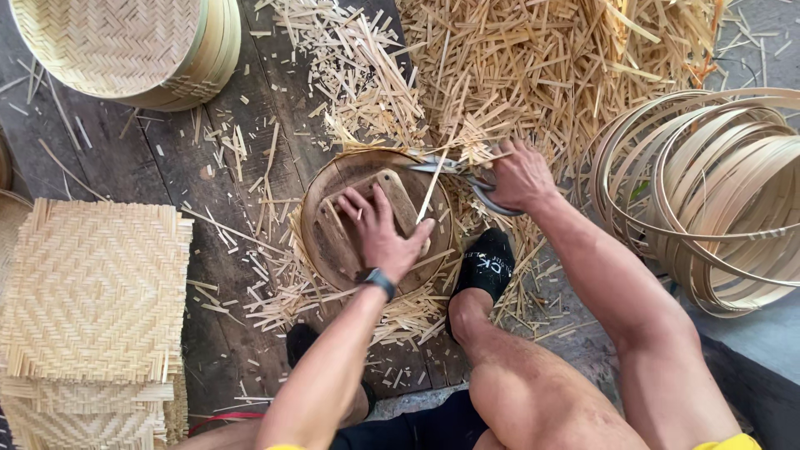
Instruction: The person assembles a round woven basket by placing a pre-woven square mat onto a circular wooden frame, then uses shears to trim the excess matting around the frame edge. The process is repeated multiple times with different mats and frames.
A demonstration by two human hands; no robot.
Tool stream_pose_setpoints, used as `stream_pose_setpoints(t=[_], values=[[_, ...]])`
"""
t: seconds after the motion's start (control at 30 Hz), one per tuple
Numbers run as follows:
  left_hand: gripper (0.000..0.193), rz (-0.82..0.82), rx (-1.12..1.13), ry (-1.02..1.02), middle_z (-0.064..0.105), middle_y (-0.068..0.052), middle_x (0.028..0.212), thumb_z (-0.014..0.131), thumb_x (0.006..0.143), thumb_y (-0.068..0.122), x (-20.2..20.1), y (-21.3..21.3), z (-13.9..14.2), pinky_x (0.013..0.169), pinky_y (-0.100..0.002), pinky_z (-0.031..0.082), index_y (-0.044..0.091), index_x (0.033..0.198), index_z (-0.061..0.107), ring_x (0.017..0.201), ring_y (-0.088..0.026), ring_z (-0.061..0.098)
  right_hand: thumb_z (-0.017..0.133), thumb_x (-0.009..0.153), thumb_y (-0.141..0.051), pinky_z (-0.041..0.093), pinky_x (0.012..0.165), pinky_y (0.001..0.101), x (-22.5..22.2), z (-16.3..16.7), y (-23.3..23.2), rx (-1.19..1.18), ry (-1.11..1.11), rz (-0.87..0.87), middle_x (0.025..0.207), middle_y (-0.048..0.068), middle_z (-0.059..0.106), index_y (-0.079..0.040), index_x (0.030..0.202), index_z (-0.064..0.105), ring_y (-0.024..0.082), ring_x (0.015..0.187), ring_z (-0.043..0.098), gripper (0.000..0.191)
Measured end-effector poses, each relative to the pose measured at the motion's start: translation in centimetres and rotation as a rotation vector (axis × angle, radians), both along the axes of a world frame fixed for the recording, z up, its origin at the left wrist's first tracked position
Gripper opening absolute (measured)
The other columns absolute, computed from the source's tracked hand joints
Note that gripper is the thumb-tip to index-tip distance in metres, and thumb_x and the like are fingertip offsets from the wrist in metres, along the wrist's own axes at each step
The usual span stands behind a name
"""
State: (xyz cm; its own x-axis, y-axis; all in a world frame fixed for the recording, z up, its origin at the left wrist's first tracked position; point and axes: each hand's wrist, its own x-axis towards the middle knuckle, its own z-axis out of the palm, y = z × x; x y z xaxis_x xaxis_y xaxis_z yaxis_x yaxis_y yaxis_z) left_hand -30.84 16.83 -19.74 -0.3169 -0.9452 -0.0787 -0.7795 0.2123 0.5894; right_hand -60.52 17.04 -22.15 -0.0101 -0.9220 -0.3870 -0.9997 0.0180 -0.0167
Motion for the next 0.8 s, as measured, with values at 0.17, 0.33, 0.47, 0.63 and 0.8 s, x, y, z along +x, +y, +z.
stream_pose_setpoints(t=[0.17, 0.33, 0.47, 0.63, 0.8], values=[[0.129, -0.055, 0.022, 0.057, -0.001, -0.020, 0.171, 0.085, 0.067, 0.037, -1.3, 0.5, -0.3, 0.129, -0.057, 0.008, 0.005, 0.163, 0.006, 0.154, -0.050, -0.014, 0.073, 0.058, -0.067, 0.058, 0.071, 0.0343, 3.1, -2.4, -1.8, -0.297, 0.205, 0.117, 0.108, 0.015, 0.066, -0.004, 0.105, 0.074, 0.021, 0.091, 0.065, 0.079], [0.132, -0.311, 0.037, 0.101, 0.003, -0.012, 0.173, 0.086, 0.060, 0.031, 1.8, -0.4, 0.6, 0.130, -0.055, 0.010, 0.011, 0.164, 0.006, 0.156, -0.046, -0.011, 0.055, 0.099, -0.034, 0.058, 0.066, 0.0368, 0.6, -0.6, 0.1, 0.234, -0.115, -0.152, 0.096, 0.013, 0.072, -0.008, 0.107, 0.076, 0.022, 0.078, 0.070, 0.034], [0.132, -0.362, 0.040, 0.090, 0.003, -0.010, 0.173, 0.086, 0.060, 0.030, 2.0, -0.6, 0.5, 0.129, -0.056, 0.008, 0.013, 0.164, 0.006, 0.157, -0.044, -0.010, 0.070, 0.082, -0.048, 0.054, 0.048, 0.0391, 1.8, 0.5, 0.0, -0.119, -0.267, -0.158, 0.097, 0.018, 0.067, -0.005, 0.104, 0.074, 0.027, 0.071, 0.063, 0.048], [0.134, -0.401, 0.074, 0.103, 0.000, -0.010, 0.172, 0.086, 0.060, 0.031, 2.7, -1.1, 0.2, 0.129, -0.056, 0.010, 0.014, 0.164, 0.004, 0.156, -0.045, -0.011, 0.064, 0.085, -0.052, 0.058, 0.062, 0.0357, 4.1, -1.3, -2.6, -0.244, -0.069, -0.032, 0.095, 0.016, 0.065, -0.006, 0.088, 0.072, 0.023, 0.084, 0.065, 0.047], [0.127, -0.658, 0.156, 0.046, 0.008, -0.004, 0.173, 0.085, 0.059, 0.028, 4.6, -1.8, 0.4, 0.130, -0.054, 0.016, 0.020, 0.164, 0.013, 0.159, -0.039, -0.007, 0.054, 0.100, -0.037, 0.059, 0.066, 0.0380, 0.3, 0.5, 0.4, 0.232, -0.142, -0.171, 0.095, 0.017, 0.068, -0.006, 0.096, 0.072, 0.023, 0.079, 0.070, 0.036]])
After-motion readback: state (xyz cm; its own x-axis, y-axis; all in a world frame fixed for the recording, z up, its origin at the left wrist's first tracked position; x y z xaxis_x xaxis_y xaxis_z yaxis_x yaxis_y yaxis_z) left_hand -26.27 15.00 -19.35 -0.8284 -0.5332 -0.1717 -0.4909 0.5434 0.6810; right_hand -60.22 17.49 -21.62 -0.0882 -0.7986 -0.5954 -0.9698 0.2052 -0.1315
